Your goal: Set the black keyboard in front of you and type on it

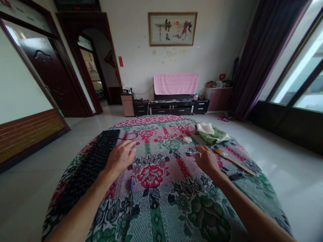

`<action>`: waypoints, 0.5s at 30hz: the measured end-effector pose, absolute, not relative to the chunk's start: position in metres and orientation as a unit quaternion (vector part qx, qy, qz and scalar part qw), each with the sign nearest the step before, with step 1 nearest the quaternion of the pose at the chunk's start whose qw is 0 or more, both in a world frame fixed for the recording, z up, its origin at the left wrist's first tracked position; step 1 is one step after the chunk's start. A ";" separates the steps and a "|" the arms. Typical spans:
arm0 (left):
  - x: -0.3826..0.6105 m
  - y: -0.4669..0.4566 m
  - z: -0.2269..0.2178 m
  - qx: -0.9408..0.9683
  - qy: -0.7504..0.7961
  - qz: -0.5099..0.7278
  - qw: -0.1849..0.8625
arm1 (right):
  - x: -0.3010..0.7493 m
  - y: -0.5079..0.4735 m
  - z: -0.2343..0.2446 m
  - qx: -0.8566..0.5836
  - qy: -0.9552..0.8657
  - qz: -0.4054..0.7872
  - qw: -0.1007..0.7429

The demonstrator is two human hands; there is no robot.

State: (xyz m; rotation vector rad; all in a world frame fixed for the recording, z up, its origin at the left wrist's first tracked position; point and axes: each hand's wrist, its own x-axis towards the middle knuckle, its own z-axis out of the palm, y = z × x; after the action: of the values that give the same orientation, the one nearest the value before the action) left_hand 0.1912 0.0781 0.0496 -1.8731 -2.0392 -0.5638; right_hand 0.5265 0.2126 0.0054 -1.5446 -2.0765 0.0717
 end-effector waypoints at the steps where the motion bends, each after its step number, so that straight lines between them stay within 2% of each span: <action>1: 0.172 0.074 0.058 -0.615 -0.745 -0.198 0.165 | 0.510 0.213 0.011 -0.550 -0.781 0.044 0.292; 5: 0.096 0.054 0.067 -0.424 -0.883 -0.155 0.126 | 0.425 0.203 0.022 -0.422 -0.826 0.173 0.331; 9: 0.043 0.036 0.043 -0.314 -0.941 -0.123 0.031 | 0.345 0.177 0.020 -0.346 -0.828 0.313 0.312; 15: 0.029 0.027 0.016 -0.334 -0.935 -0.115 -0.005 | 0.277 0.154 0.007 -0.325 -0.848 0.320 0.270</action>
State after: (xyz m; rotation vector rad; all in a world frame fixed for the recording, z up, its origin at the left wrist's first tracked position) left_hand 0.0295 0.0273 0.0157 -1.0537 -2.9479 -0.3632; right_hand 0.2770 0.1544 0.0066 -0.8747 -2.2868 0.8613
